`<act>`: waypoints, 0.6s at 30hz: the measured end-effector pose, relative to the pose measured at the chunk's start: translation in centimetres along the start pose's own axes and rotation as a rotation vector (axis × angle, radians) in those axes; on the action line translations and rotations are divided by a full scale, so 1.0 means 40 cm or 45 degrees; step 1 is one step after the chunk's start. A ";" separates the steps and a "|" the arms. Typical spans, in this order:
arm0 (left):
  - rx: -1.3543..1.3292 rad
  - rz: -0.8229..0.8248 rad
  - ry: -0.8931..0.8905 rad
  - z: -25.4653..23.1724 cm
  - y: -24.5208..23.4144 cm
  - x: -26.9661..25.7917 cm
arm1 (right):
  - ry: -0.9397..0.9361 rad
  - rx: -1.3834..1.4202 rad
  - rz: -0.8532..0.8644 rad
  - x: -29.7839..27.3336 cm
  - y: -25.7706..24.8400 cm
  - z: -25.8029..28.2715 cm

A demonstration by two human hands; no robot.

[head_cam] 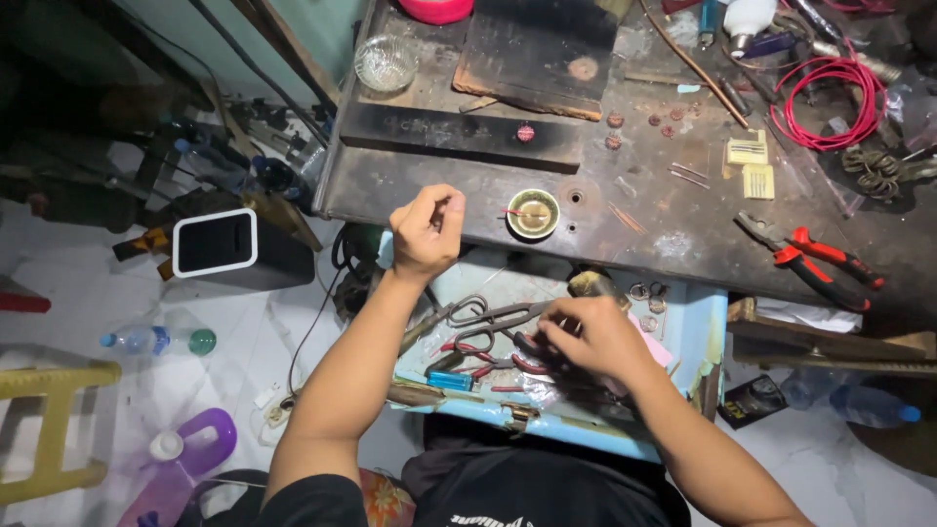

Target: Soldering small jewelry components using a torch and pliers on a workbench.

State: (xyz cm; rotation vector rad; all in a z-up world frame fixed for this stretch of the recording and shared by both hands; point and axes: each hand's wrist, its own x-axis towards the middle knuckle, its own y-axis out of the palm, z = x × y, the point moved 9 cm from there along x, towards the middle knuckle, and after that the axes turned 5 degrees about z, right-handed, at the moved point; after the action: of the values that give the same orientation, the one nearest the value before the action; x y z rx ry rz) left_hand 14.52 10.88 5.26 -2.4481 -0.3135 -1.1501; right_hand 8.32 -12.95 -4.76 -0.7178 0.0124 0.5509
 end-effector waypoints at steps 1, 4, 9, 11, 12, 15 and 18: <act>-0.002 0.002 -0.008 0.007 0.006 -0.007 | 0.007 0.001 0.005 -0.002 -0.003 -0.008; -0.035 0.079 0.057 -0.001 0.037 -0.030 | -0.004 0.078 0.018 -0.014 -0.008 -0.017; -0.084 0.148 0.159 -0.037 0.066 -0.027 | 0.039 0.082 0.282 -0.010 -0.007 0.020; -0.076 0.155 0.170 -0.033 0.058 -0.025 | 0.050 0.045 0.358 -0.008 0.008 0.016; -0.072 0.163 0.178 -0.030 0.056 -0.021 | 0.066 0.007 0.432 -0.007 0.019 0.011; -0.038 0.209 0.256 -0.055 0.072 -0.022 | 0.164 -0.125 0.588 -0.016 0.043 -0.016; -0.241 0.419 0.330 -0.191 0.121 -0.017 | 0.258 -0.278 0.646 -0.049 0.047 -0.046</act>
State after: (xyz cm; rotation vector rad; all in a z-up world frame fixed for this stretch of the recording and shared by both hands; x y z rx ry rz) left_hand 10.68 3.07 7.79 -2.3488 0.2773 -1.3737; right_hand 6.04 -13.89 -6.93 -0.9890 0.3349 0.9715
